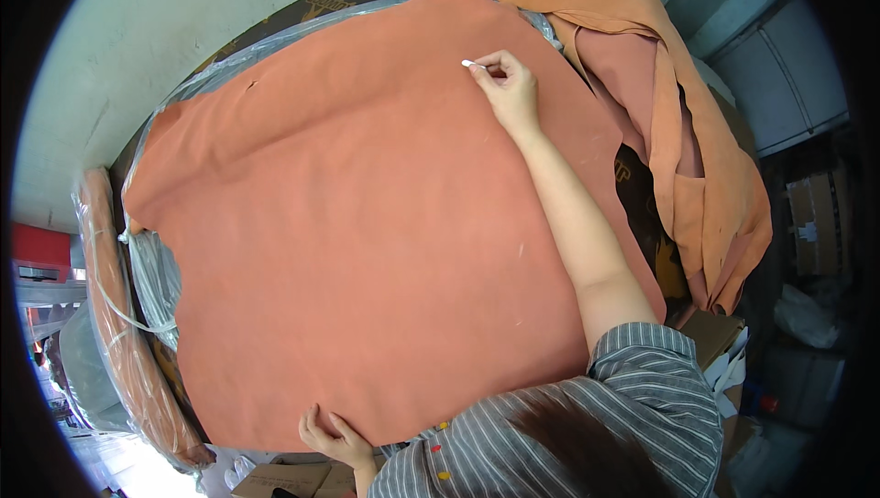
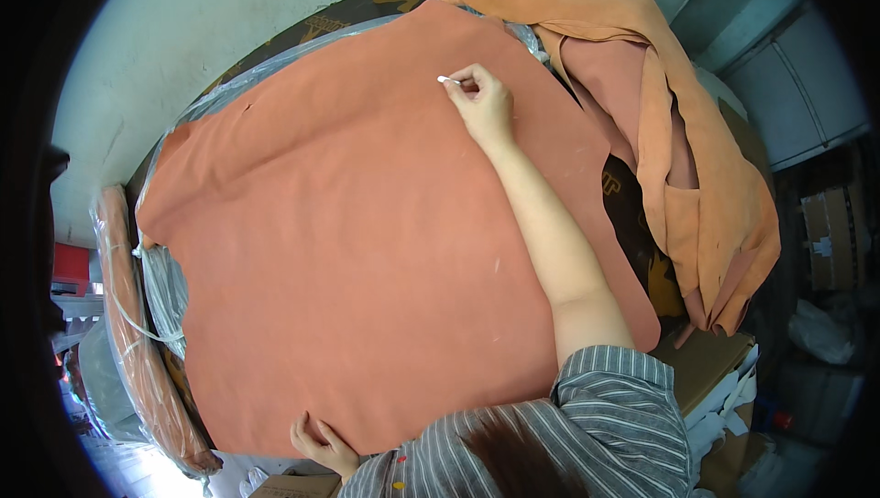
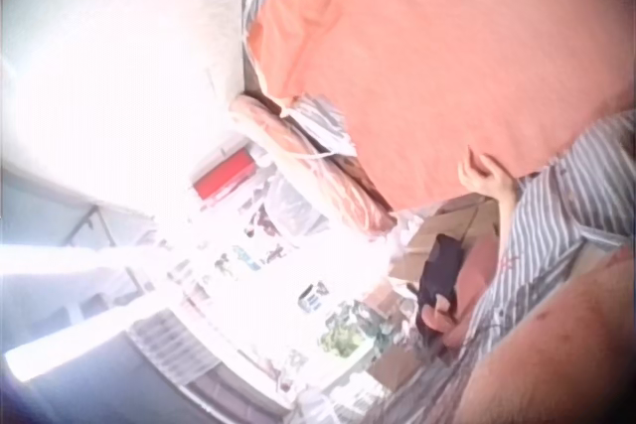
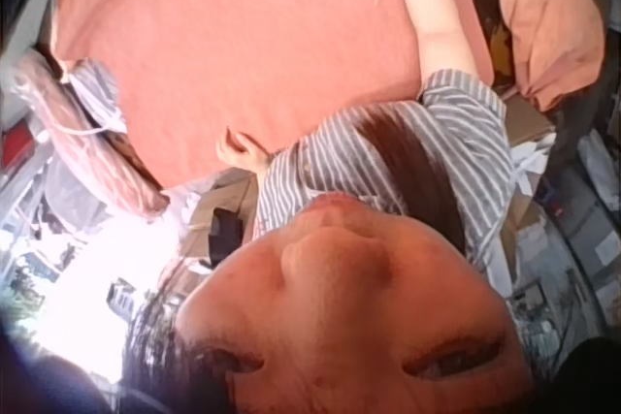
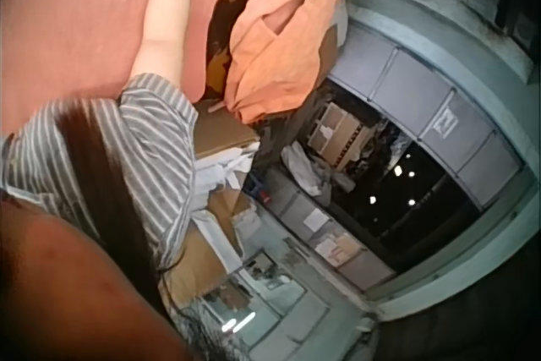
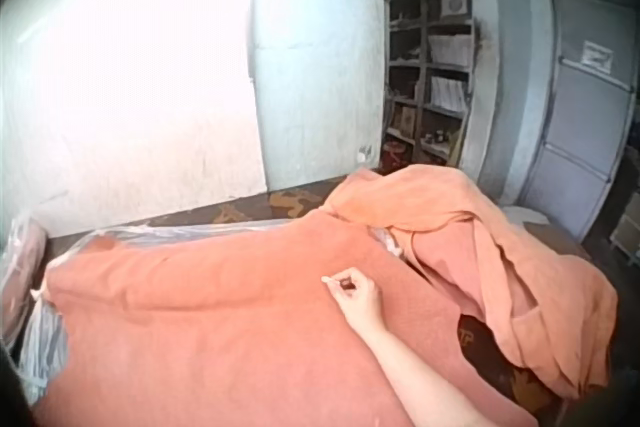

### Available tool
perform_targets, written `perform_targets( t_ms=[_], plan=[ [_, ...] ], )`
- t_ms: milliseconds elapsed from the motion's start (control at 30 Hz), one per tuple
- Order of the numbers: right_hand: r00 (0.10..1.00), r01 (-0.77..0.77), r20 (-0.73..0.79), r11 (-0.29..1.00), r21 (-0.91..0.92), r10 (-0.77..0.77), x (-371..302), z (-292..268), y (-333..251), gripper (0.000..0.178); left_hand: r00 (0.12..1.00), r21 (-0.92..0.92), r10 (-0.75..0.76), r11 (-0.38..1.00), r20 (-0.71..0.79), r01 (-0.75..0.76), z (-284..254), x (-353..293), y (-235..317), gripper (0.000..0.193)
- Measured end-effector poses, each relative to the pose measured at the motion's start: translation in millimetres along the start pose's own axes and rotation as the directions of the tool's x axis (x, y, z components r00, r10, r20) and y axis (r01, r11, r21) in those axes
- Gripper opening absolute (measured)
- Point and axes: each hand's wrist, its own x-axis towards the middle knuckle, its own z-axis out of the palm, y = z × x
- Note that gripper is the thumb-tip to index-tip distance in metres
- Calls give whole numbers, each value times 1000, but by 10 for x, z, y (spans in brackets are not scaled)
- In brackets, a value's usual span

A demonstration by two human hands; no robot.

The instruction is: The person unfolds a large piece of salmon-colored fabric on a table, smooths it out, and uses a white marking tool to draw lines and shapes on the surface. The person repeatedly lifts and repositions the fabric to continue marking different sections.

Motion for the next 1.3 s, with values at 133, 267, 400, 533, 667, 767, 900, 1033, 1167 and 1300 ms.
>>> perform_targets(
  t_ms=[133,267,400,533,667,767,900,1033,1167,1300],
  plan=[
    [976,113,-149,955,-276,-158,27,170,49,13,1000,-11,-12,1000,-11,12,-3,-29,9,33],
    [953,10,-302,995,95,19,119,-101,298,14,1000,-8,-24,1000,-9,24,-5,-16,31,33],
    [939,18,-344,1000,-11,-20,193,-227,381,15,1000,-30,-17,999,-11,17,12,-11,28,34],
    [910,214,-263,907,-362,-320,259,-180,374,14,1000,-3,-22,1000,-18,22,-21,-1,98,34],
    [945,81,-323,995,63,-56,361,-235,402,16,1000,-13,-27,1000,-4,27,-37,17,99,34],
    [949,123,-288,992,-40,-129,400,-180,309,17,999,-26,-9,1000,-36,8,7,-22,5,34],
    [967,111,-181,937,-331,-178,490,-183,300,19,1000,-31,-18,999,-13,18,-7,-9,53,34],
    [990,-7,-136,992,126,24,601,-236,149,17,1000,-17,-11,1000,-11,11,-3,-11,26,34],
    [999,0,41,971,240,-10,935,131,-198,14,1000,-16,-7,1000,-4,7,-21,-8,40,34],
    [969,118,242,962,-245,-57,1139,436,-232,16,1000,-25,-25,999,11,25,-34,-10,46,34]
  ],
)
